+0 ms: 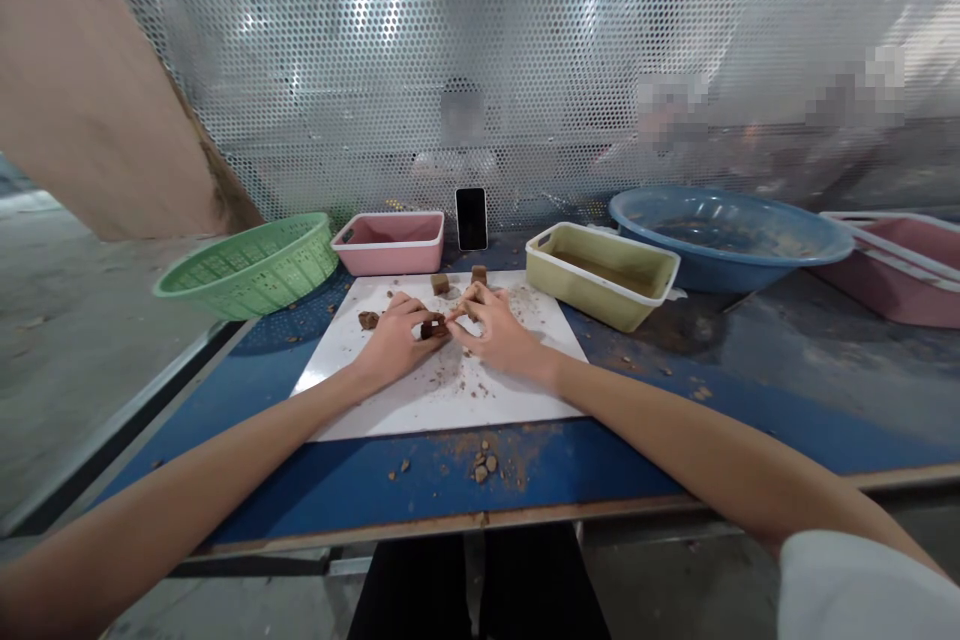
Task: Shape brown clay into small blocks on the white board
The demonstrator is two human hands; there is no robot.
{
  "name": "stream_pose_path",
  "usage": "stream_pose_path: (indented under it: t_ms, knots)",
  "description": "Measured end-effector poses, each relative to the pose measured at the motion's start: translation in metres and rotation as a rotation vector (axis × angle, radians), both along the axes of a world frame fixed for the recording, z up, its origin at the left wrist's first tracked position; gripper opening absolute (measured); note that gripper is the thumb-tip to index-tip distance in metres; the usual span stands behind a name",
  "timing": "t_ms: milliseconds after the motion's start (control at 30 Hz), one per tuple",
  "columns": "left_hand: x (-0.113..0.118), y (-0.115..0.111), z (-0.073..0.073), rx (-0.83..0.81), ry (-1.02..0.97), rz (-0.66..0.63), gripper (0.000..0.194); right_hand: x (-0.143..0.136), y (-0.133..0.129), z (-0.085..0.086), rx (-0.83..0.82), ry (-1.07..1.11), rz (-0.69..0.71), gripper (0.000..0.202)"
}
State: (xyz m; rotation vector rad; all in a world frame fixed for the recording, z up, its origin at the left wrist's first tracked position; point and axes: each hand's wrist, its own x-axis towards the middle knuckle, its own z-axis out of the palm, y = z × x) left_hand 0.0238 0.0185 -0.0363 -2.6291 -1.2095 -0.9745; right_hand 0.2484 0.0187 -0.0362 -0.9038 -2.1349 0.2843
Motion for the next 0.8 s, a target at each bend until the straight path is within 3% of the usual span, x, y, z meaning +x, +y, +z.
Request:
stream_pose_path:
  t_ms: [233,367,500,667,800]
  knots:
    - [-0.0053,0.0029,0.0004,0.052,0.12,-0.117,0.022,-0.0025,0.0107,-0.0058,-0.119,0.008,0.073,0.021]
    - [-0.0061,0.0015,0.0006,0.06,0.147,-0.105,0.023,-0.0031,0.0109,-0.0064,-0.099,0.093,0.028,0.024]
    - [-0.0052,0.0,-0.0001,0.082,0.166,-0.102,0.026,-0.0035,0.0093,-0.0052,-0.101,0.061,0.098,0.021]
    - [-0.0039,-0.0022,0.0014,0.085,0.18,-0.078,0.024,-0.0043,0.0077,-0.0044,-0.113,0.08,0.017,0.025]
    - [-0.0046,-0.0029,0.0018,0.091,0.2,-0.083,0.022,-0.0047,0.006,-0.0033,-0.099,0.034,0.062,0.022]
